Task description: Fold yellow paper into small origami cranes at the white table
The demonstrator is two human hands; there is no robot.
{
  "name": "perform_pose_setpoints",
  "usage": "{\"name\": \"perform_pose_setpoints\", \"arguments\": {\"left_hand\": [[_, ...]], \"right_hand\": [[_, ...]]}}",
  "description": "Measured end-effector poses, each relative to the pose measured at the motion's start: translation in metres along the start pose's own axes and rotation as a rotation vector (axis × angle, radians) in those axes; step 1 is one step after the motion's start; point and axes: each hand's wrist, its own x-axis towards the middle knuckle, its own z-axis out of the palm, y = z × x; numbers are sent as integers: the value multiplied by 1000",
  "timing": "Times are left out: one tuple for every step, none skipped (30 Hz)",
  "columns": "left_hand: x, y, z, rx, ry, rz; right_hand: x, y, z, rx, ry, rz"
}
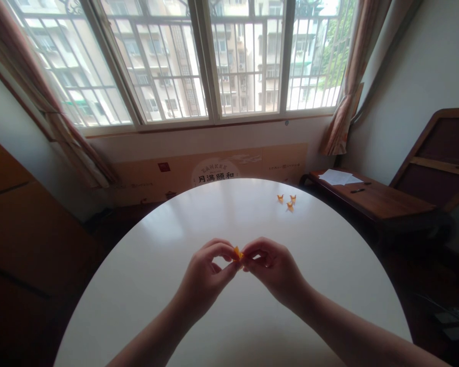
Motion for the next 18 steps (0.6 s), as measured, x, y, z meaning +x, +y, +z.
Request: {"name": "perform_pose_setpoints", "arguments": {"left_hand": [[0,0,0,-7,0,-8],[0,0,0,-12,1,-14],[0,1,0,-18,1,-19],[0,1,0,-21,-1,-23],[0,2,0,-22,-1,-25],[0,3,0,-20,-1,-24],[0,3,0,-14,2,-21],[-1,4,-1,-4,7,-16],[-1,4,-1,10,16,-9],[-1,4,-1,30,26,2],[-1,4,-1,53,37,14],[-1,4,-1,77,48,28],[-1,4,-1,100,60,44],[-2,3,-1,119,72,59],[-2,3,-1,132,82,73],[-2,2,0,141,88,86],[-2,2,0,145,91,95],[-3,1,0,147,91,100]], "right_hand": [[0,0,0,-2,-2,-1],[0,0,0,-3,-3,-2],[0,0,0,-5,-2,-2],[0,0,0,-6,-2,2],[0,1,0,-9,-2,9],[-1,1,0,-13,-1,16],[-1,1,0,-18,1,22],[-1,1,0,-21,3,28],[-2,1,0,-23,6,30],[-2,1,0,-24,8,30],[-2,0,1,-25,10,30],[-2,0,1,-25,10,32],[-2,-1,1,-25,10,34],[-2,-2,2,-24,11,36],[-2,-3,2,-24,12,39],[-2,-3,2,-23,12,42],[-1,-4,2,-22,10,45],[-1,-4,2,-21,7,49]]}}
